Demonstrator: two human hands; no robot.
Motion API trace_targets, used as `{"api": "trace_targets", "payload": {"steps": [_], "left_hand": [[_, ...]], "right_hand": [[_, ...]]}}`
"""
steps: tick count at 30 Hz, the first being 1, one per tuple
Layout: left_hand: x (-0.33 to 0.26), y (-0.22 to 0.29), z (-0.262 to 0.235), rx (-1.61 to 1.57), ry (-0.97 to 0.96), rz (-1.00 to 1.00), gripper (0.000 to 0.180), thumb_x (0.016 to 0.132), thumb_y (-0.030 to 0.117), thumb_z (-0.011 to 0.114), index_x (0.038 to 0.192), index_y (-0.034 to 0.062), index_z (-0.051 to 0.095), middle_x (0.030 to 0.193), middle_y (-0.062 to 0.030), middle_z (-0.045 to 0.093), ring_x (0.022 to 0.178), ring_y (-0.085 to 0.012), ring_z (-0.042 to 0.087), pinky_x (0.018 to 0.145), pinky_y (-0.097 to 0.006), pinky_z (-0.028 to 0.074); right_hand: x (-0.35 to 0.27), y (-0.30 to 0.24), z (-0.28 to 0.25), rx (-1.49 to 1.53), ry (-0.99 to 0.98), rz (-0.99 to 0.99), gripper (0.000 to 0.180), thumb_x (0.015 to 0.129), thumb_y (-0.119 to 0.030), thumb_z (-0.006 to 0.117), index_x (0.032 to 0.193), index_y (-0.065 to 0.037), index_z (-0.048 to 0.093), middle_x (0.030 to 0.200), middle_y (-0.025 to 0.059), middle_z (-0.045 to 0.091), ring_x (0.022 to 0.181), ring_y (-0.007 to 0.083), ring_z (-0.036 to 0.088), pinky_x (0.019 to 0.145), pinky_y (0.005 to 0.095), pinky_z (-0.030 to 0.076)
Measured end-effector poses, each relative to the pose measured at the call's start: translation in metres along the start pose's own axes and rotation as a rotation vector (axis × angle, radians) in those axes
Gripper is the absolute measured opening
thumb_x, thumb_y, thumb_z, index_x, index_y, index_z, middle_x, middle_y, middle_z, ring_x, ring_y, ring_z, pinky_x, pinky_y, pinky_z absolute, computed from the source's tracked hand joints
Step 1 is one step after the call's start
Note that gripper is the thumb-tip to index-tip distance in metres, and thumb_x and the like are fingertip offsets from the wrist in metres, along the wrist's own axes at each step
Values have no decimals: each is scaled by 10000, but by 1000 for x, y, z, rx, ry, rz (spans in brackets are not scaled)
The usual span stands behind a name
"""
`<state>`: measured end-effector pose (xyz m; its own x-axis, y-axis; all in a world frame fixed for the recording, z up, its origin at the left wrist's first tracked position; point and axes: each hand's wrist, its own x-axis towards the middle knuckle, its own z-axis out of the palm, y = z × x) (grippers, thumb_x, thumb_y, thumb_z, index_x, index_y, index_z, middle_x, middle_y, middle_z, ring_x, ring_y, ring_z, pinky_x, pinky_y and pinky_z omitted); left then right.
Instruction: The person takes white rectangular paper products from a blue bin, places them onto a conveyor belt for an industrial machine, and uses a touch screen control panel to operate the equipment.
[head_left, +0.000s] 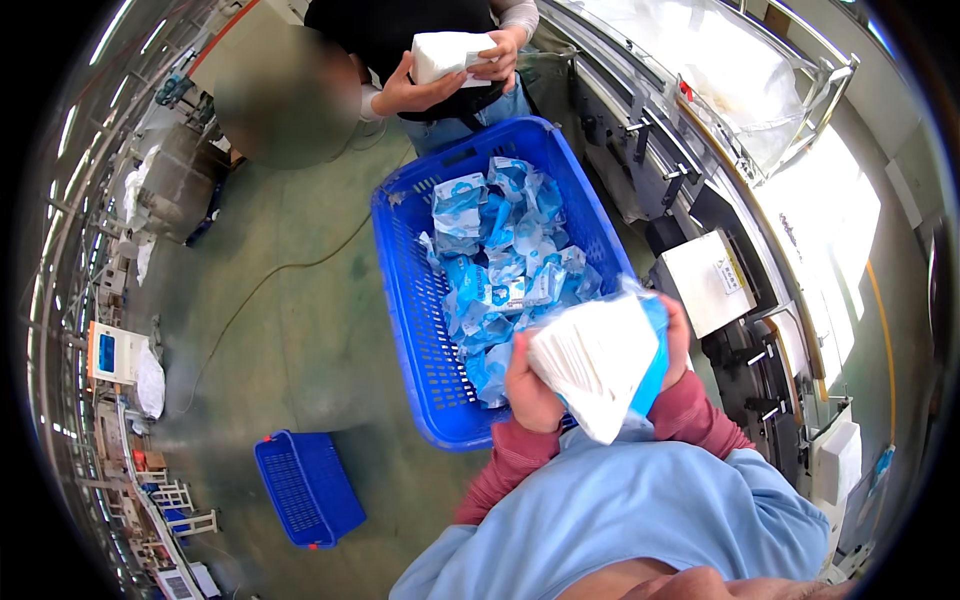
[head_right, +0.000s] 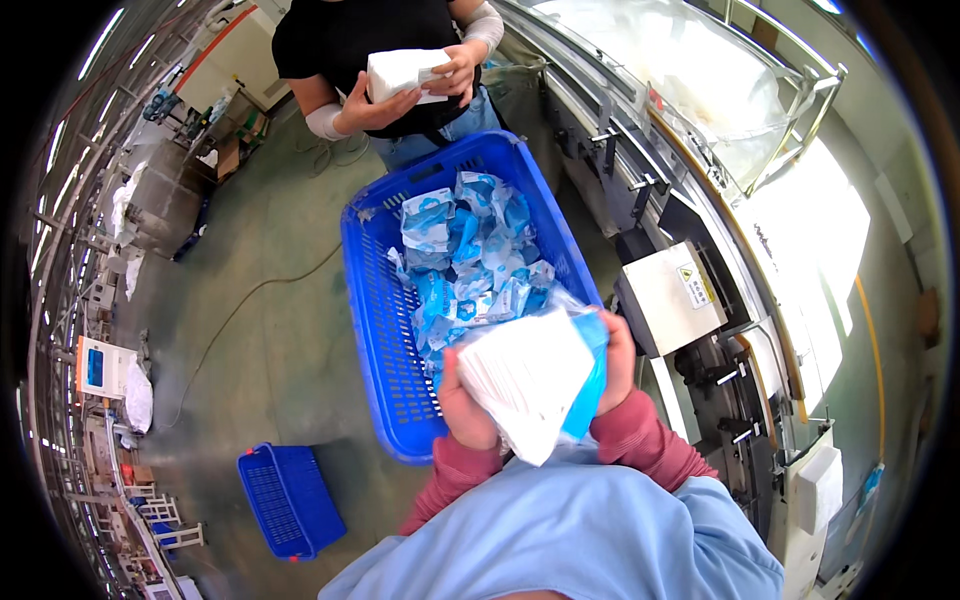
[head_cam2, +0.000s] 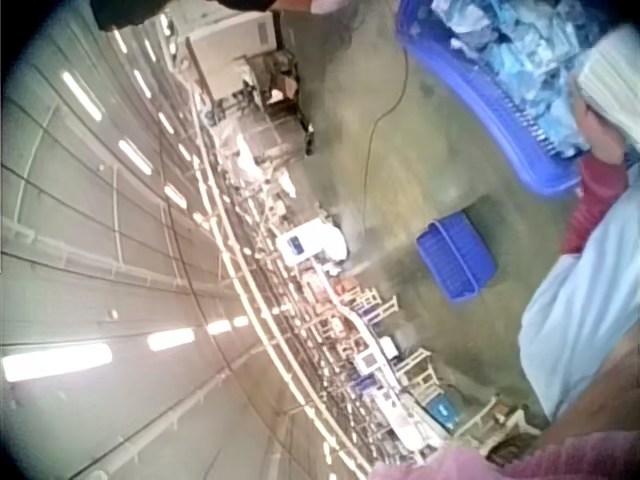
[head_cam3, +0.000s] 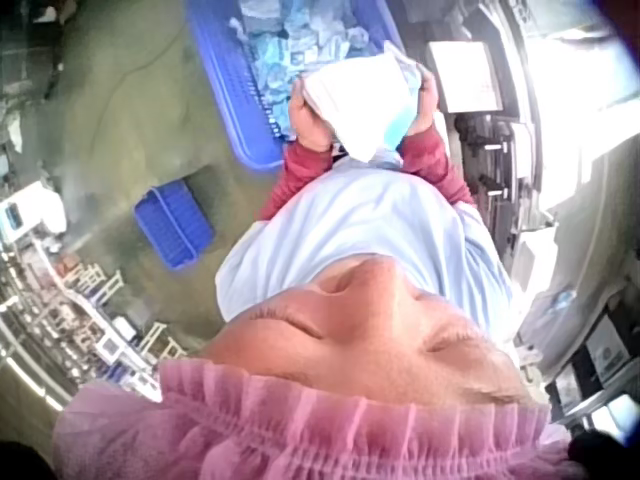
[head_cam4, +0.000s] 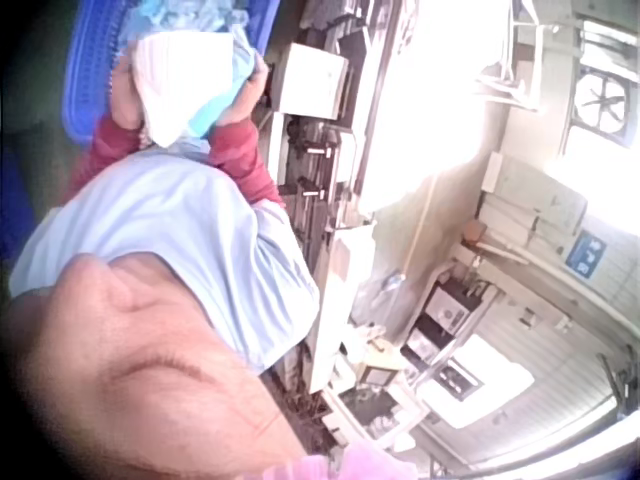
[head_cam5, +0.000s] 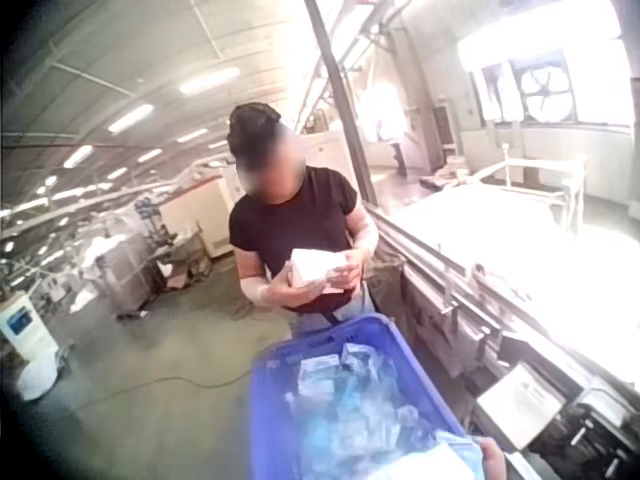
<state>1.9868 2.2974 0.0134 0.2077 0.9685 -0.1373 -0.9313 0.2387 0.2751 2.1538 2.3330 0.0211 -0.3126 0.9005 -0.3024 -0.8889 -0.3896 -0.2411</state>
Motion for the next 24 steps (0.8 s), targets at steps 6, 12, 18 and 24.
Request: {"api": "trace_targets", "payload": {"steps": [6,12,18,24], "left_hand": [[-3,8,-14,371,87,218,315,954,292,416,995,9,550,1052,-86,587,973,-179,549,854,-309,413],[15,-14,-36,1033,-63,406,201,920,100,449,736,20,441,728,14,361,667,-81,319,602,-226,263],[15,-25,-51,1109,-179,354,193,899,87,460,719,18,464,731,-5,373,667,-103,351,605,-238,285],[10,-18,-41,1035,59,232,214,894,165,514,731,26,516,657,-28,456,596,-120,414,538,-270,332]], "right_hand": [[26,-28,-56,-631,-124,-78,361,914,-282,408,1146,-22,503,1095,106,577,1041,215,540,922,368,402],[20,-31,-4,-1615,-341,-278,1195,515,-650,742,1395,-52,200,1323,181,379,1233,300,392,974,422,348],[37,-38,5,-2038,-348,148,1003,619,-432,786,1348,13,261,1235,263,448,1140,356,484,931,368,399],[33,-42,-35,-1491,-419,151,863,654,-210,711,1347,8,245,1142,247,505,1063,349,512,912,348,406]]}}
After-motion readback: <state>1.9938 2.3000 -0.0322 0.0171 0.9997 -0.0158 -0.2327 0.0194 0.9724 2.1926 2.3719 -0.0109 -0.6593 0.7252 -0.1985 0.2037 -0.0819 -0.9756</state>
